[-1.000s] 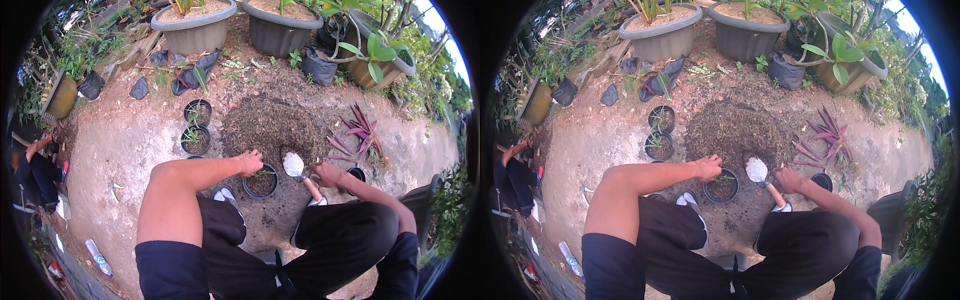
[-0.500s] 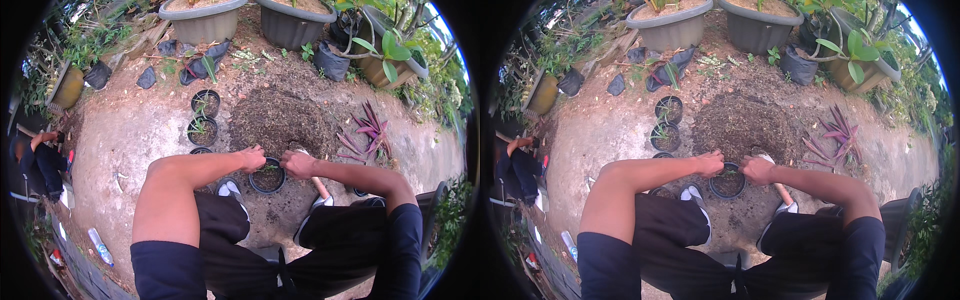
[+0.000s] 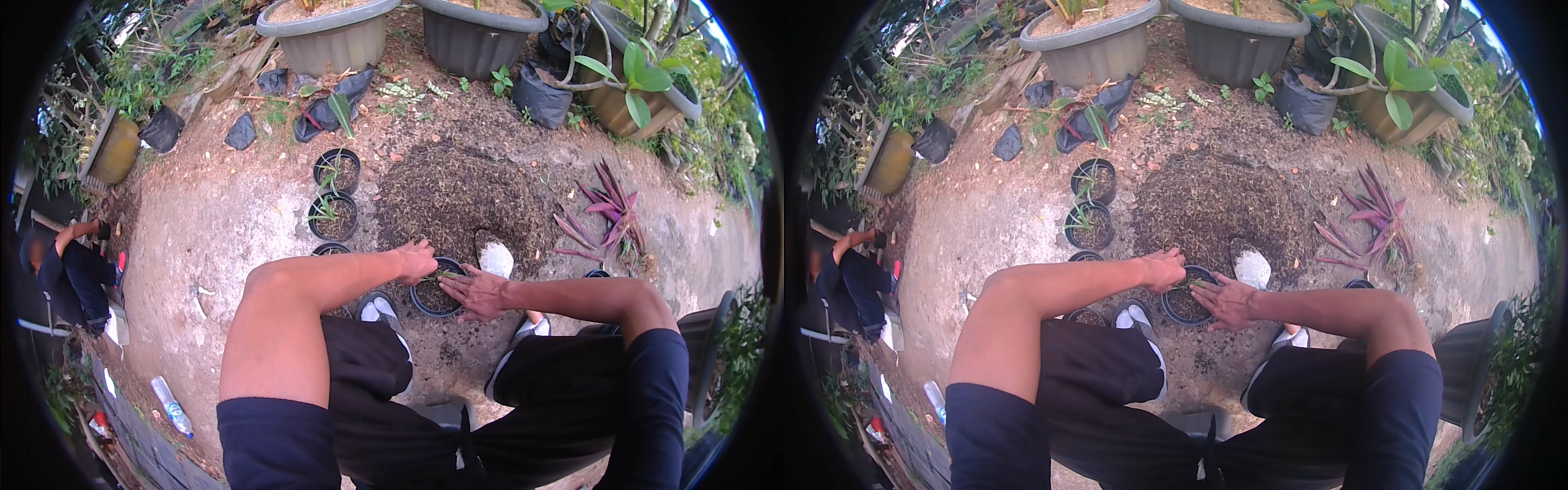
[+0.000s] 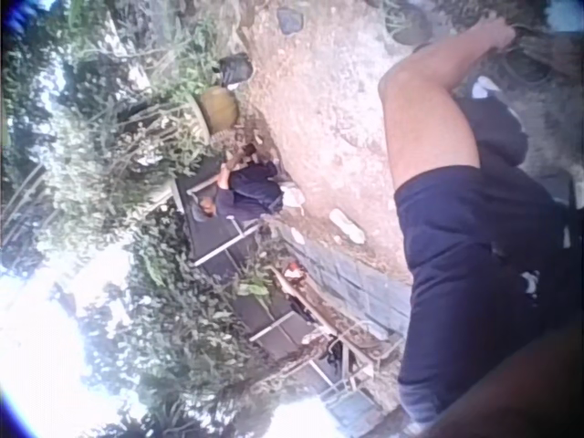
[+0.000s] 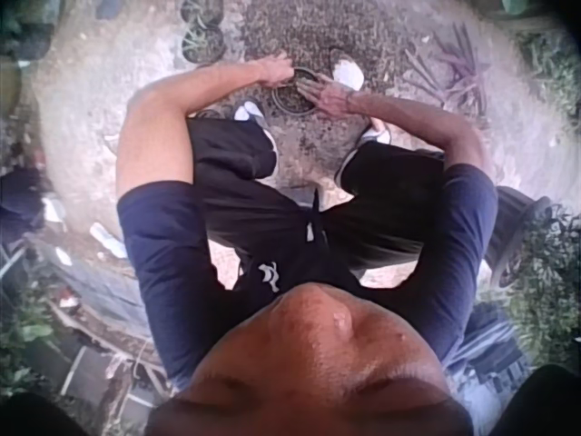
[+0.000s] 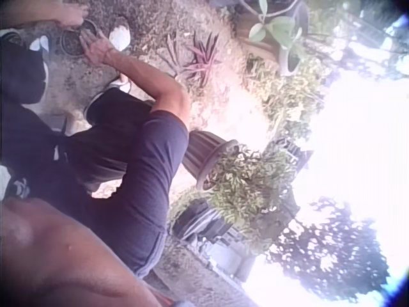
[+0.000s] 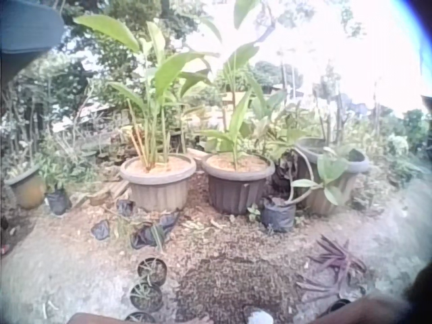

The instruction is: The person uses a trowel to scoop soil from a pile into a small black pot containing a seedling, pressing the soil down by hand to secure the plant.

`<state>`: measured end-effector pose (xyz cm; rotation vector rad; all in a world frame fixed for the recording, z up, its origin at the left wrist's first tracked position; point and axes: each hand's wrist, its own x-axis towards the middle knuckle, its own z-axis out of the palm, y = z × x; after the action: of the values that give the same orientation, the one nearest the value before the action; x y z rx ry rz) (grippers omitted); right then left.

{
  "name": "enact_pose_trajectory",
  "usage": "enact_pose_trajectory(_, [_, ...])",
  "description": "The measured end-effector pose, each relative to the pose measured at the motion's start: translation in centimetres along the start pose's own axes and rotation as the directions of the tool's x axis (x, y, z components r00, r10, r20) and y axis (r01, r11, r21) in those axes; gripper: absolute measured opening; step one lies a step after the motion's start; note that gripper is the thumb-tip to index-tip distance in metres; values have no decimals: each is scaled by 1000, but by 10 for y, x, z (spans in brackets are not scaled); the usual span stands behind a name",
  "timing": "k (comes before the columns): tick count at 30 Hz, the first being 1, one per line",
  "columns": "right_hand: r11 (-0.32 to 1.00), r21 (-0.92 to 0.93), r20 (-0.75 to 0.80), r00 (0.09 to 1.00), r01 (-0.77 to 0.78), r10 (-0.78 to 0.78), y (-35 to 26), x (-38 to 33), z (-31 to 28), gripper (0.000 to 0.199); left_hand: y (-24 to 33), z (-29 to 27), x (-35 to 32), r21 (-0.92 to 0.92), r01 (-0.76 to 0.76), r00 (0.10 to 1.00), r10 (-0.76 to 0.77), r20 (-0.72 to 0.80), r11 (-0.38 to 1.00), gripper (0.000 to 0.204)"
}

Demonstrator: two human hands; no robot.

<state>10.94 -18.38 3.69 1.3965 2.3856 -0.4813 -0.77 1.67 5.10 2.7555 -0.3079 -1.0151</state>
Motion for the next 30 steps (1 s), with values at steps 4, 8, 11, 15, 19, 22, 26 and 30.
enact_pose_trajectory(4, [1000,-31,44,999,-1,2,0,4,0,91,0,3,1,-13,19,1000,-19,-11,1000,40])
enact_pose_trajectory(8, [997,-77,89,996,-2,9,-4,10,-2,100,-1,7,12,67,31,999,-32,5,997,43])
enact_pose_trajectory(11, [994,-112,145,989,-7,23,-9,16,-8,105,-2,4,20,83,63,996,-68,63,995,43])
enact_pose_trajectory(15, [995,-86,176,983,-41,55,-11,12,-9,106,2,-3,25,83,71,996,-74,40,994,39])
enact_pose_trajectory(19, [994,-104,145,988,-34,49,-12,15,-8,105,0,-5,28,95,97,991,-105,84,991,47])
enact_pose_trajectory(22, [991,-133,196,981,10,16,-11,15,-19,102,-2,-4,24,79,99,992,-105,72,992,46])
enact_pose_trajectory(26, [983,-180,216,976,35,5,-7,11,-29,101,-2,-11,18,54,125,988,-129,90,991,47])
enact_pose_trajectory(30, [984,-179,174,985,19,13,-5,12,-19,104,1,-13,18,59,99,992,-104,78,993,46])
